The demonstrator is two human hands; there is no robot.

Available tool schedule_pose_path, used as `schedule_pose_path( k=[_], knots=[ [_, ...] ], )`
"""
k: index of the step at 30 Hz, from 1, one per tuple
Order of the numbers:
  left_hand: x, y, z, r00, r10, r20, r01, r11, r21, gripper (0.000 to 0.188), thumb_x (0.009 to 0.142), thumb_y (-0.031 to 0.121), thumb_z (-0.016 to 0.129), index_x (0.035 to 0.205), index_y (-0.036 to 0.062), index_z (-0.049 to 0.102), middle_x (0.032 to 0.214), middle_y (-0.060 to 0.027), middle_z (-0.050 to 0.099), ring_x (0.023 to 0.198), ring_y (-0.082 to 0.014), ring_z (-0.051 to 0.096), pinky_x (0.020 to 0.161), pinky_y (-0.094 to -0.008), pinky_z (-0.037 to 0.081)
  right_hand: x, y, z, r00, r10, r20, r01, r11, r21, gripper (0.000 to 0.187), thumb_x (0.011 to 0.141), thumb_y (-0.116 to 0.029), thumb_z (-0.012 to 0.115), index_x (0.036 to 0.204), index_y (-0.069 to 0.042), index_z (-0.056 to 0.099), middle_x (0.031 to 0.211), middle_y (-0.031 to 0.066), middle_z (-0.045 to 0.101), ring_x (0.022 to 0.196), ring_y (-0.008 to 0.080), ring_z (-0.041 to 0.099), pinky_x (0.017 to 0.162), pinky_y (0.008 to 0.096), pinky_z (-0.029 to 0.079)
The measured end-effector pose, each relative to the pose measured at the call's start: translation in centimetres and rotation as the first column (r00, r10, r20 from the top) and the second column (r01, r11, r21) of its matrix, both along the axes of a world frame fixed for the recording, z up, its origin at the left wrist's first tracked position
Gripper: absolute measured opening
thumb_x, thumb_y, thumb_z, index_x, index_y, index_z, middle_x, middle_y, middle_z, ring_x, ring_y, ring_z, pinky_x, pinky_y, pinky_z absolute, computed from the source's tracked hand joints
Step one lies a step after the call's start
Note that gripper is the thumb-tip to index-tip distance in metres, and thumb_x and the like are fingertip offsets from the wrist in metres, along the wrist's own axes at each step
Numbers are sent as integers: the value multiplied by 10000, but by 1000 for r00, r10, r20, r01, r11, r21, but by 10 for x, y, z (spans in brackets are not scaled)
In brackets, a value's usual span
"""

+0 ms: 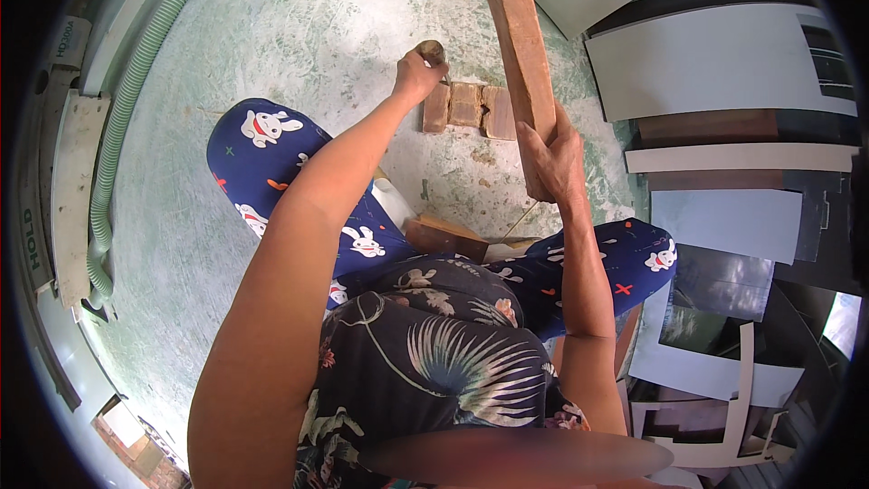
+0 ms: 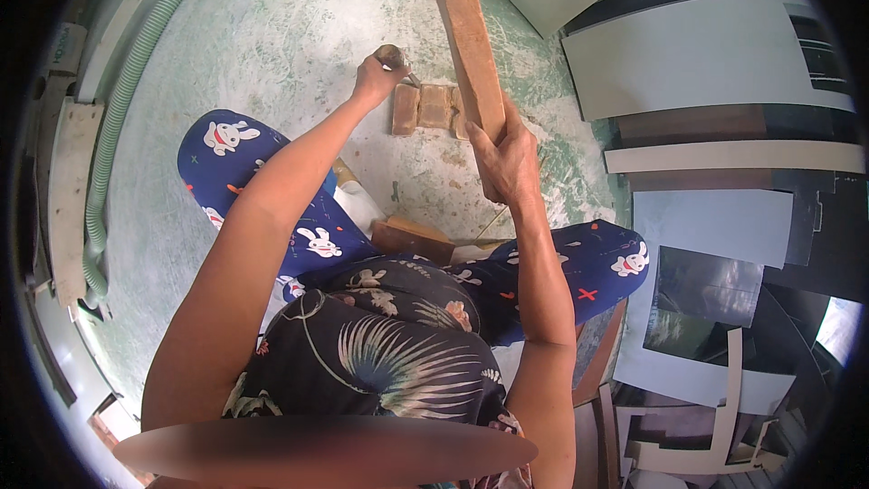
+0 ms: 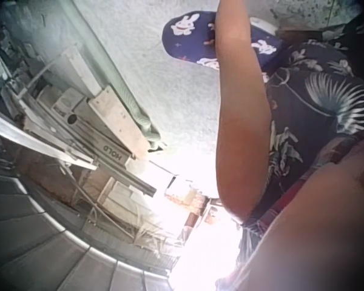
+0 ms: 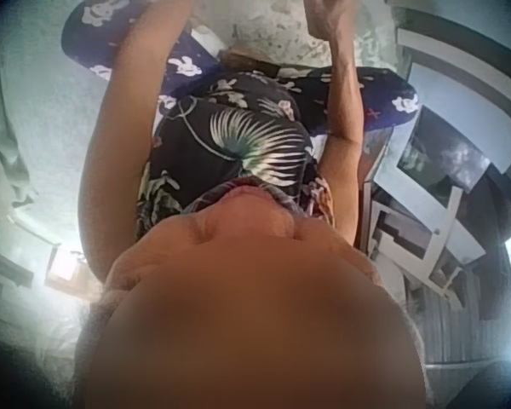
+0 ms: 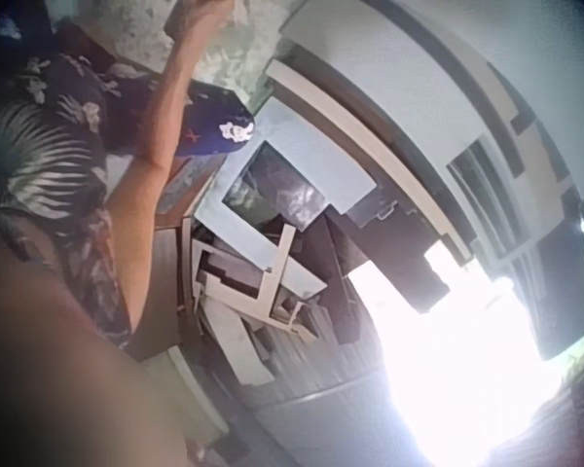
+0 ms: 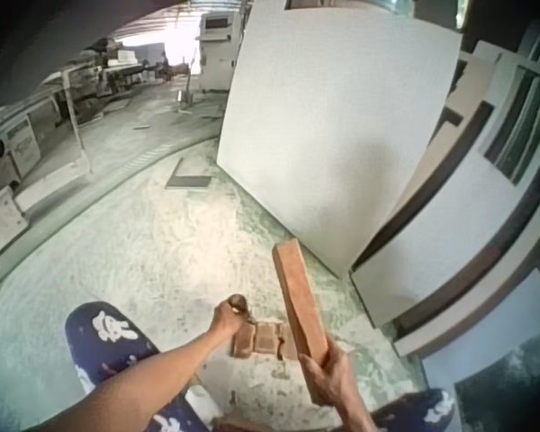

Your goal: Chiseling a piece of wood using a hammer and a chisel.

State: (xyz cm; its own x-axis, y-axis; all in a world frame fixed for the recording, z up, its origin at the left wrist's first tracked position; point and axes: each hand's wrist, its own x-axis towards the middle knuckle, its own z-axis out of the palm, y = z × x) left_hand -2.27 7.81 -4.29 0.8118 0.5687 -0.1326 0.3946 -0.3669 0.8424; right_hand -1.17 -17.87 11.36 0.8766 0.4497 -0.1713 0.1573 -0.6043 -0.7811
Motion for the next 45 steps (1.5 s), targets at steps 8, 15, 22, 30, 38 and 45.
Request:
schedule_pose_path(
  k=[8,15,22,30,38,45],
  knots=[
    [-2,2,-15,990,5,140,-6,1000,0,292,741,258,738,864,6,659,839,-163,694,818,-279,682,741,-370,523,-10,21,22,990,105,89,-112,991,79,673,792,-219,686,1407,-110,437,1079,221,667,977,334,668,862,402,521],
    [0,-11,-6,980,2,197,-10,999,44,239,764,211,704,915,32,654,835,-116,693,784,-238,675,727,-347,535,-6,32,-21,962,253,102,-235,959,-157,666,801,-268,665,1409,-166,412,995,251,659,911,397,652,816,439,516],
    [-3,8,-11,991,46,123,-44,999,-23,373,759,233,765,1059,46,648,974,-92,704,892,-222,669,825,-336,523,-8,30,1,988,154,-31,-157,974,-161,621,816,-271,664,1387,-137,461,1005,237,675,928,351,672,835,414,515],
    [2,13,-13,993,121,-9,-121,978,-169,339,742,314,761,867,7,686,840,-170,701,822,-298,681,750,-400,526,1,6,-2,1000,24,2,-24,998,-59,624,816,-215,660,1386,-56,460,1064,255,662,963,325,673,862,405,510],
    [-3,-5,2,997,80,-7,-80,997,-18,312,747,273,770,921,36,667,905,-116,705,862,-234,676,771,-355,513,-1,6,6,999,31,35,-30,1000,-5,641,803,-232,676,1383,-56,467,1054,243,669,961,310,676,851,397,514],
    [-1,-4,-3,992,50,114,-48,999,-20,291,761,231,756,956,54,633,868,-79,696,816,-194,670,756,-333,516,-3,9,10,997,59,54,-59,998,-6,640,805,-254,679,1389,-95,470,1042,227,677,952,305,680,840,396,520]
  ],
)
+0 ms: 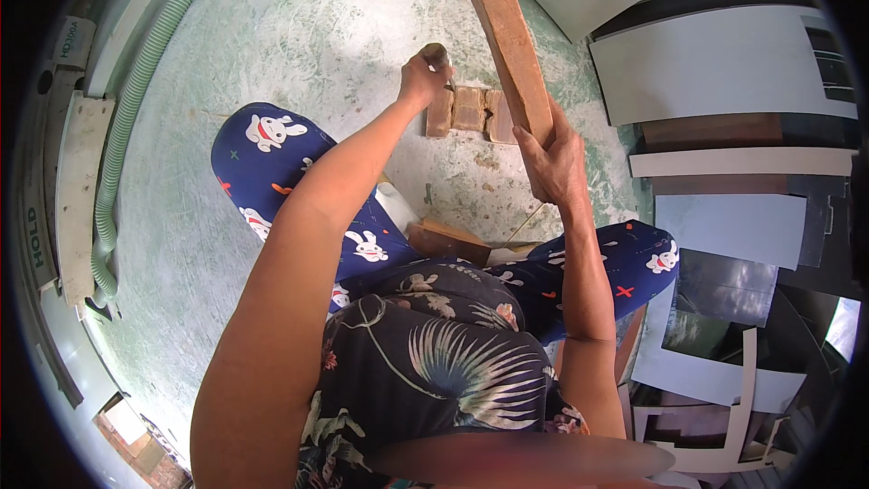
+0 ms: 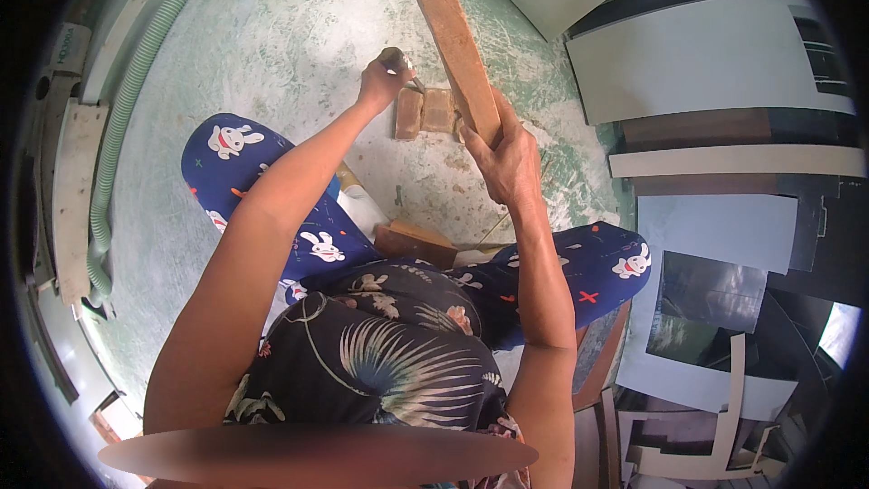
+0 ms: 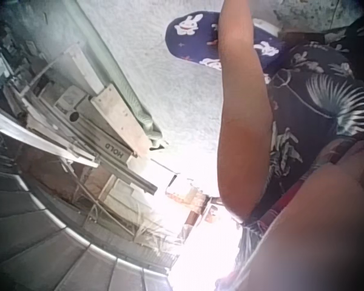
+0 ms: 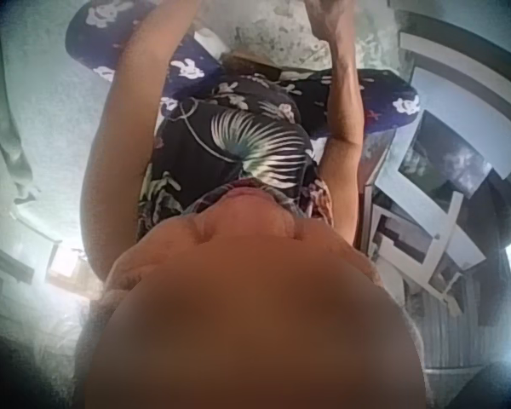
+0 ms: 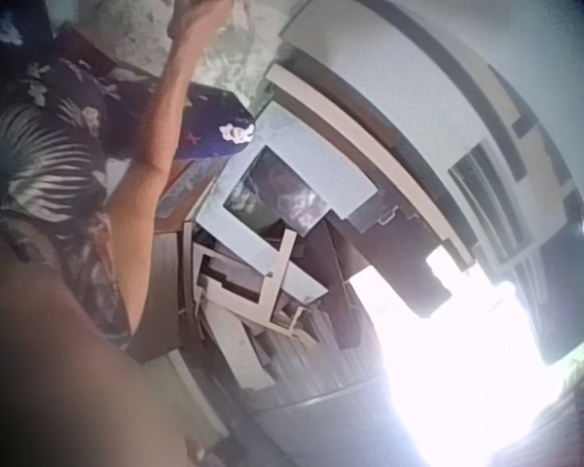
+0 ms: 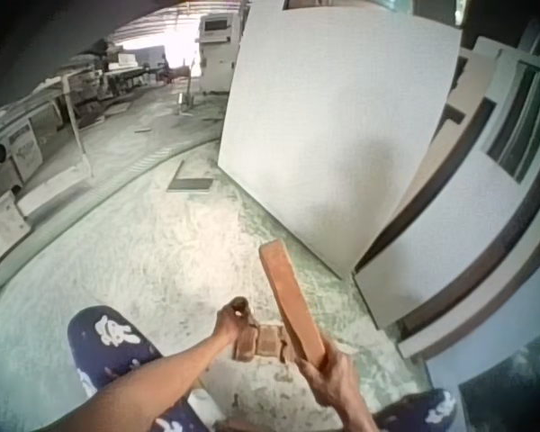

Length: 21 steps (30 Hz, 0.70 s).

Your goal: Chiseling a piece of wood using a hammer and a chisel.

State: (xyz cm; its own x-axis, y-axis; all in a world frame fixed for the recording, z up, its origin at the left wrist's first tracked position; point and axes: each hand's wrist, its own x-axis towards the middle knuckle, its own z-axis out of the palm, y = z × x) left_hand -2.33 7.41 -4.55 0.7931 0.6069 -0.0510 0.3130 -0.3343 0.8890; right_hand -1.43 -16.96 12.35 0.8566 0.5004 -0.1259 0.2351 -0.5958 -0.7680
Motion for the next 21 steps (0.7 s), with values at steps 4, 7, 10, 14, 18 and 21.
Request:
schedule_pose_path(
  k=[4,7,10,14,18,21],
  knots=[
    [3,-6,2,1000,-13,11,13,1000,1,311,764,235,755,983,52,630,885,-81,698,818,-183,672,752,-327,517,3,-3,-4,1000,-4,-1,4,1000,8,642,804,-259,683,1388,-95,471,1038,226,679,942,306,684,841,396,522],
    [4,-6,0,1000,-2,15,1,1000,19,322,766,252,754,986,48,636,902,-89,701,821,-194,676,756,-336,520,3,-2,-3,1000,-1,4,1,1000,26,644,803,-261,685,1387,-94,472,1041,226,678,944,309,683,837,399,525],
    [3,-6,-4,1000,20,2,-20,999,44,323,768,275,751,961,37,646,899,-106,704,809,-213,682,755,-346,523,1,0,1,1000,11,2,-11,999,33,645,801,-259,688,1385,-93,473,1043,225,679,946,307,683,837,402,528],
    [3,-6,-3,994,-27,-107,36,996,87,317,767,284,741,911,15,653,847,-130,705,786,-245,688,744,-356,525,-4,3,2,1000,12,13,-12,999,33,644,797,-226,693,1386,-91,470,1065,223,673,953,303,682,840,404,530],
    [0,-6,-4,993,-93,67,86,991,99,296,764,263,732,899,10,657,811,-133,703,791,-260,690,741,-359,525,-12,9,5,999,9,44,-15,990,140,646,789,-178,703,1387,-114,469,1097,222,662,964,313,678,845,411,531],
    [9,-16,-1,990,-139,24,138,990,37,378,756,262,747,1020,15,636,886,-172,692,851,-309,670,763,-380,523,-8,6,-13,993,11,120,-30,987,155,647,787,-185,707,1385,-123,468,1066,236,662,963,329,674,841,410,529]
  ],
)
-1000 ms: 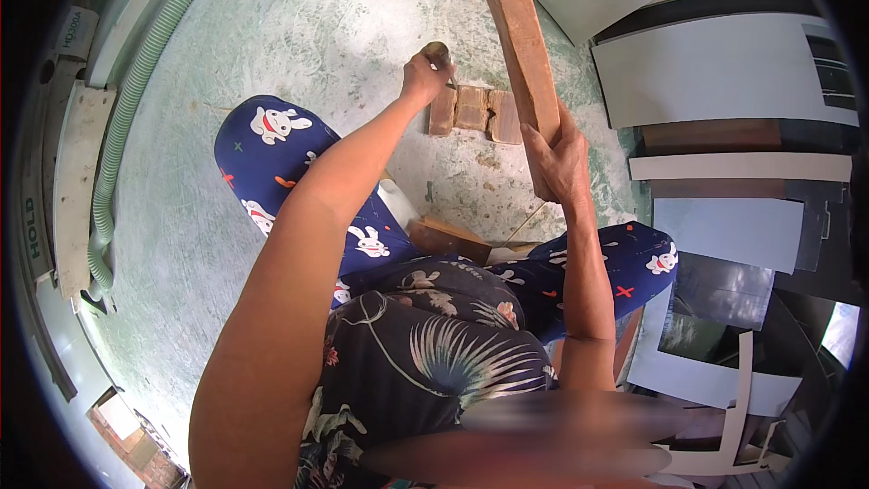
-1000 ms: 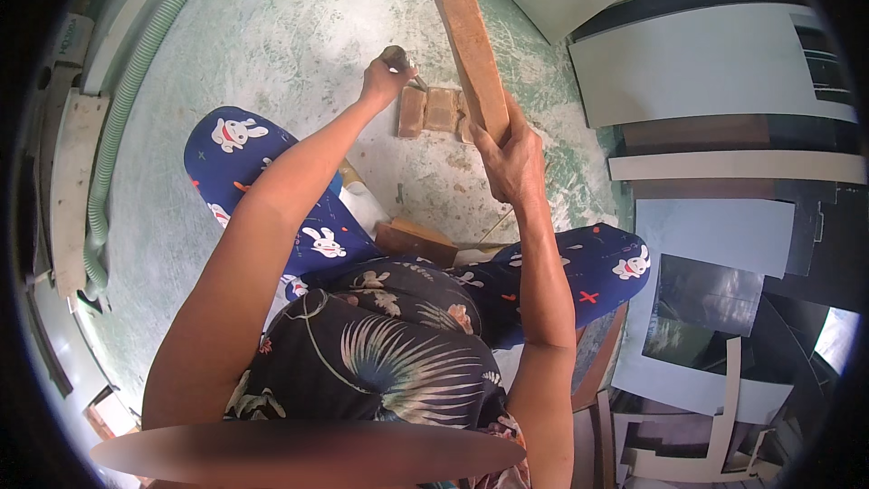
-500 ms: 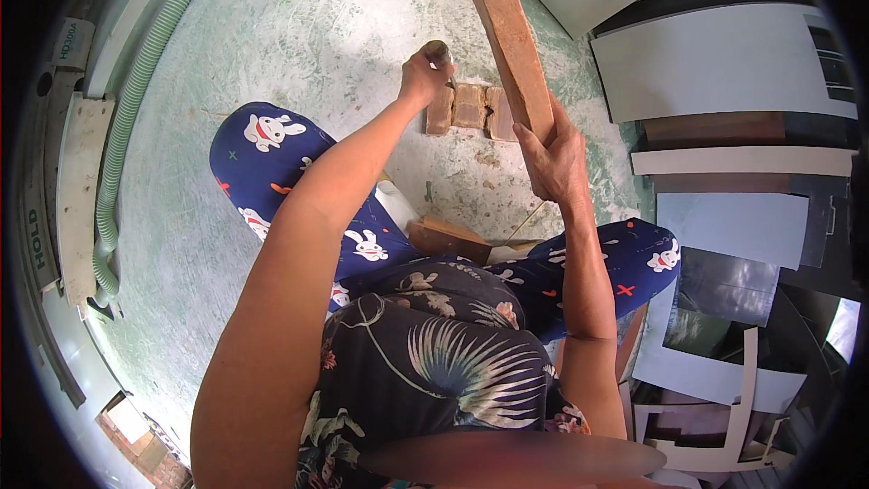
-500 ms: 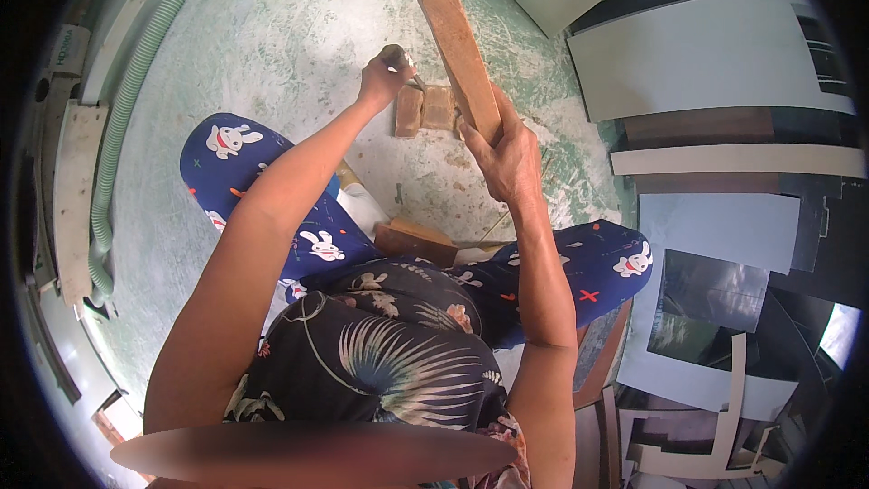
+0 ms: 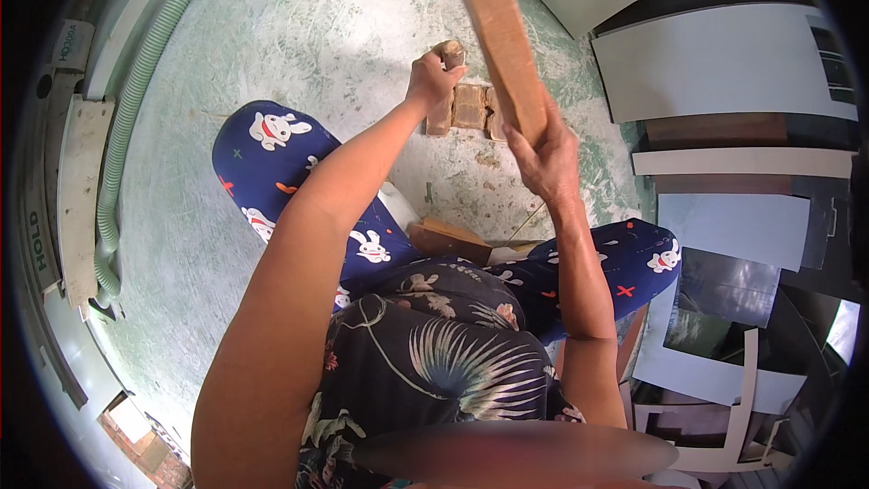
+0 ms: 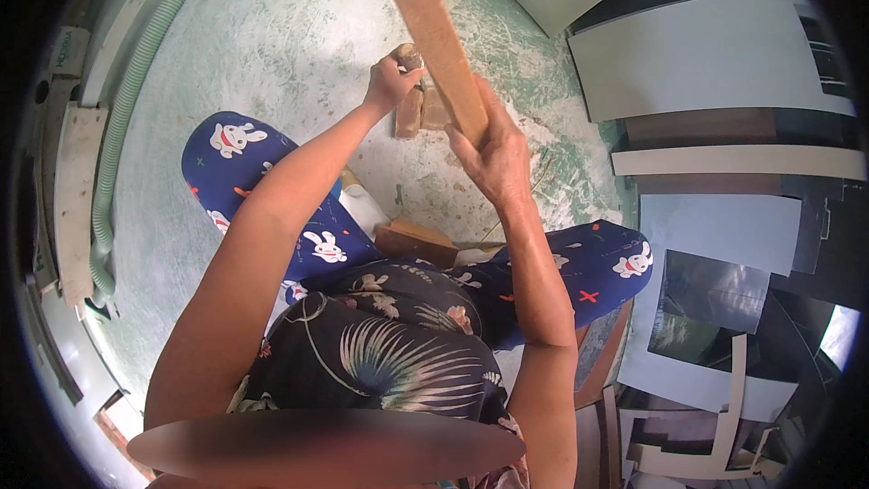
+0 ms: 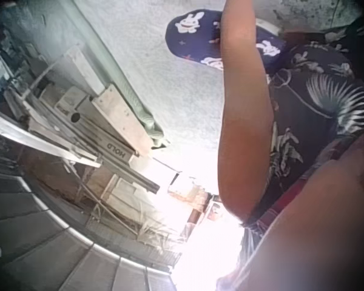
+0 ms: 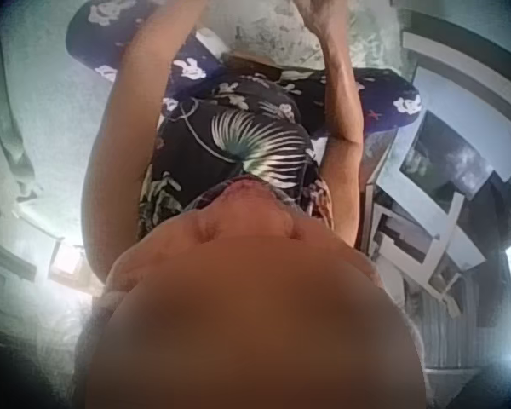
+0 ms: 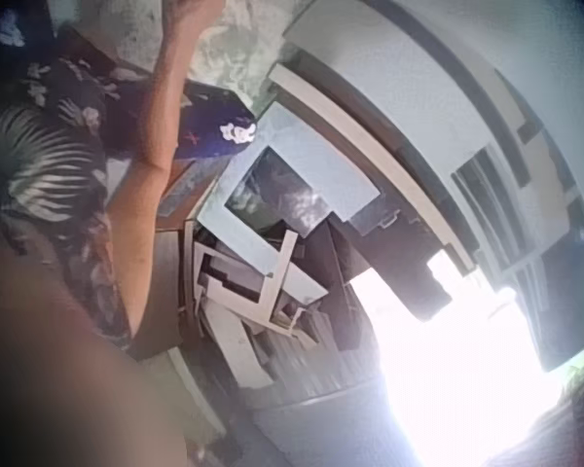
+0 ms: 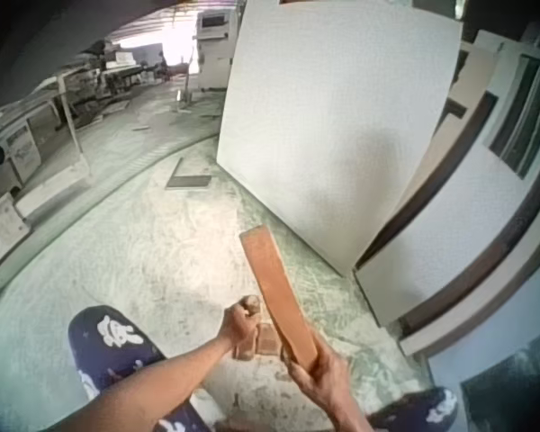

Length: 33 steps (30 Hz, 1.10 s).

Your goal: Chiseling a piece of wood using a hammer and a chisel.

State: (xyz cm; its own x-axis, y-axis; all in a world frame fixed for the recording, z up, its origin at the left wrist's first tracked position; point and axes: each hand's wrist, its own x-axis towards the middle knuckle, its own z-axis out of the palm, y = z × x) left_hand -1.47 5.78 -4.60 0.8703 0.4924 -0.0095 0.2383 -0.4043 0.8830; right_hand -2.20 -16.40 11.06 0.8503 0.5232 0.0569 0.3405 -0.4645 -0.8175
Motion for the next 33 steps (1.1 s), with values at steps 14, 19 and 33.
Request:
schedule_pose_path(
  k=[14,19,33],
  knots=[
    [6,-8,48,944,47,-327,24,977,212,422,760,295,675,1067,8,636,967,-206,679,931,-341,657,802,-434,534,37,-29,-68,975,-111,-192,59,964,-259,594,771,-260,667,1268,20,503,1037,306,637,1024,412,630,869,436,489],
    [-8,-11,89,937,-111,-331,190,957,218,496,710,234,679,1192,142,609,1005,-130,686,955,-310,651,811,-411,522,34,-37,-107,974,-44,-224,-89,830,-551,565,751,-239,653,1223,18,484,1042,321,631,1017,431,623,880,467,488],
    [-12,92,177,624,-402,-670,736,589,332,346,645,99,663,988,144,671,876,-107,694,853,-282,666,691,-421,515,27,-25,-98,958,19,-286,-217,699,-681,652,700,-235,680,1245,32,441,1058,315,630,1031,443,614,891,481,494]
  ],
)
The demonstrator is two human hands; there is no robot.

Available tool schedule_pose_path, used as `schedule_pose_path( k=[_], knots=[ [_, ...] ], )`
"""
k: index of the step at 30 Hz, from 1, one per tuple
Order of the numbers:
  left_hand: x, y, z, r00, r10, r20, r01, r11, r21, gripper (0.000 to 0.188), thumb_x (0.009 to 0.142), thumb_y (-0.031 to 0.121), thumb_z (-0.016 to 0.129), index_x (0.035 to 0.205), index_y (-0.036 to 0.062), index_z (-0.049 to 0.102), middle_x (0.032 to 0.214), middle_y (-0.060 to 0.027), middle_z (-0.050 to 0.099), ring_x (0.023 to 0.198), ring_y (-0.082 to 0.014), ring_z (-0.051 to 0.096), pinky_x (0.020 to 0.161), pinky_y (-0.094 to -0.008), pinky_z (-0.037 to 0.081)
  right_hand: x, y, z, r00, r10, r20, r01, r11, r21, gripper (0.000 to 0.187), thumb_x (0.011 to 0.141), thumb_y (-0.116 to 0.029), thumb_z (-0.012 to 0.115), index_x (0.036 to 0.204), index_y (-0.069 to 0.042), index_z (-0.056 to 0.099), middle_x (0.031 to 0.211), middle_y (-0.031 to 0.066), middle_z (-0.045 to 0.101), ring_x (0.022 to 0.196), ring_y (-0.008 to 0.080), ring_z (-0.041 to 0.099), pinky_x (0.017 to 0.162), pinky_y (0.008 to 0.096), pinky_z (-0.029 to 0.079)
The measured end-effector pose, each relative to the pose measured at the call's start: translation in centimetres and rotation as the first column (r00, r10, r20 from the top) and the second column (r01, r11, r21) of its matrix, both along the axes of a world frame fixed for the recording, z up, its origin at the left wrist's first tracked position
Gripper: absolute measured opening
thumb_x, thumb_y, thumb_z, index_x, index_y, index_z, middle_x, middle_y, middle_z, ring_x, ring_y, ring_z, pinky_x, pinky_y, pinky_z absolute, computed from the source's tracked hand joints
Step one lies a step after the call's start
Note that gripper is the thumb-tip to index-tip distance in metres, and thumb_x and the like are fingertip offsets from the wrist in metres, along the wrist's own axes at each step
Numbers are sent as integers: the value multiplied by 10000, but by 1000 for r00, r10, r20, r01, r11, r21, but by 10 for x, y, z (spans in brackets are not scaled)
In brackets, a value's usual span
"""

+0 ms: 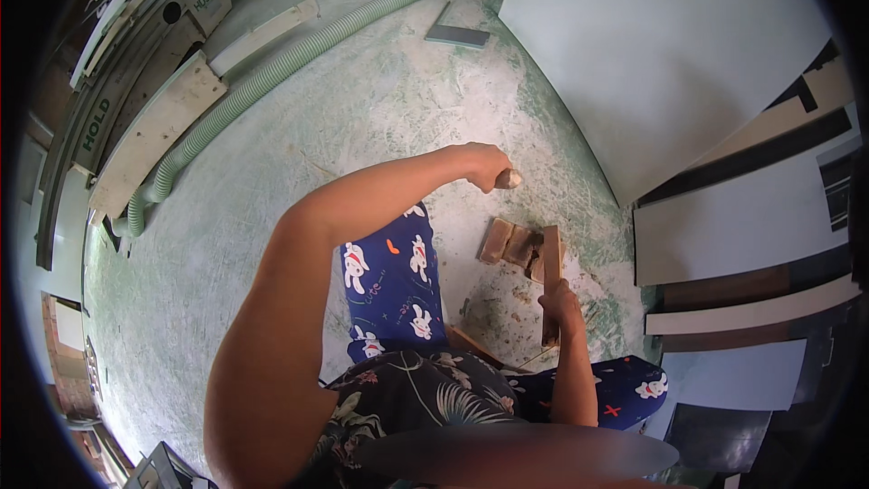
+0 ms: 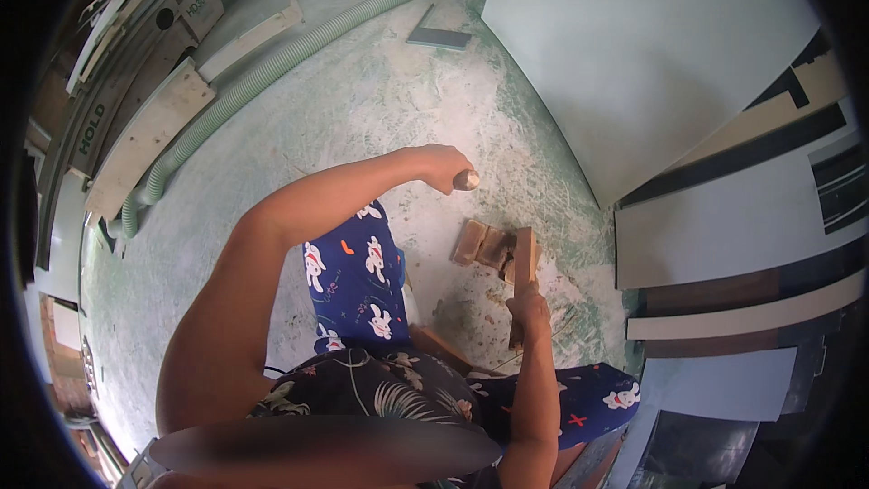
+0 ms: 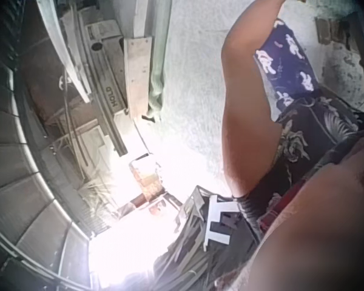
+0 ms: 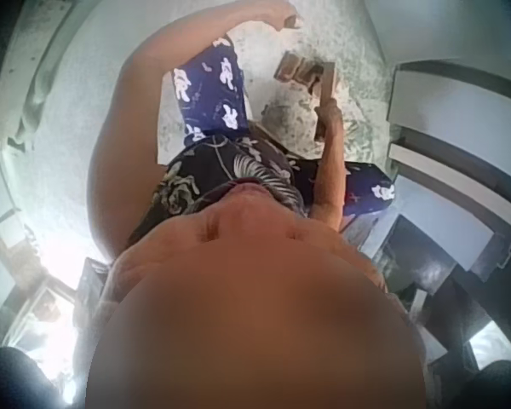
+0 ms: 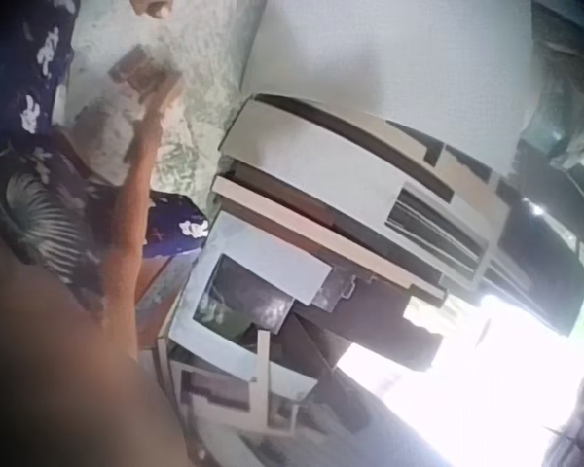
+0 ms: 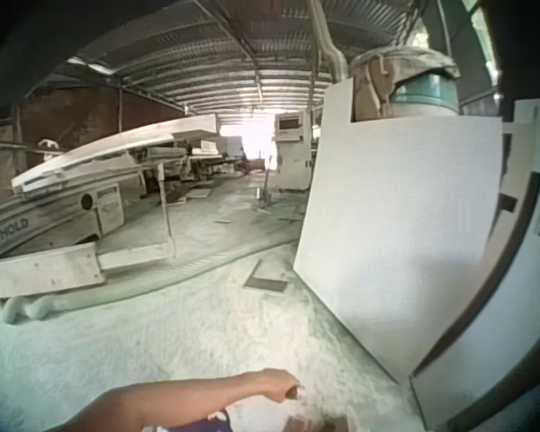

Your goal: Chiseling a piece of wood using a hammer and a chisel.

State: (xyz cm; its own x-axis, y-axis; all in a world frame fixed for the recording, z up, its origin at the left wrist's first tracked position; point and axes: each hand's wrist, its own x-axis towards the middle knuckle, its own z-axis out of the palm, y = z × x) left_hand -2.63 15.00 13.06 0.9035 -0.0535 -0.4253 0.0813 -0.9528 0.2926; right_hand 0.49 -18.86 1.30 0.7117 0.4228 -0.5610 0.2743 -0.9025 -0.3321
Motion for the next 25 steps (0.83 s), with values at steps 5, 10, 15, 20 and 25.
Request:
schedule_pose_path(
  k=[5,10,15,20,25],
  knots=[
    [12,-1,-5,986,-25,-168,61,975,213,275,601,115,749,871,120,699,826,-108,701,804,-272,675,648,-426,512,-5,-3,3,1000,-18,-22,18,1000,12,658,694,-221,689,1234,60,437,1055,320,629,1027,437,619,879,473,503],
    [8,-20,-13,949,-140,-281,163,985,59,265,634,132,765,886,80,700,851,-120,700,820,-274,666,687,-428,509,-7,1,2,999,-21,-27,21,1000,18,667,690,-212,698,1235,61,428,1056,322,626,1025,434,622,865,475,510],
    [-3,-57,0,924,-209,-319,260,958,124,303,651,134,761,945,90,705,864,-113,701,832,-279,668,682,-432,514,-8,2,2,998,-36,-46,37,999,13,725,697,-216,701,1287,51,376,1062,324,624,1025,441,619,869,479,509],
    [-6,-61,-9,913,-262,-313,302,949,86,398,653,214,817,1004,50,728,1028,-139,699,943,-308,657,766,-453,533,-7,3,-2,999,-11,-39,12,1000,26,729,699,-223,702,1283,54,366,1059,329,622,1022,450,616,864,480,509],
    [-1,-59,-3,891,-247,-381,314,941,124,400,660,225,819,1011,56,729,1048,-150,695,968,-311,655,786,-463,533,-6,1,-4,998,-9,-56,10,1000,17,737,705,-228,699,1296,47,355,1081,331,616,1039,448,612,867,483,508]
  ],
)
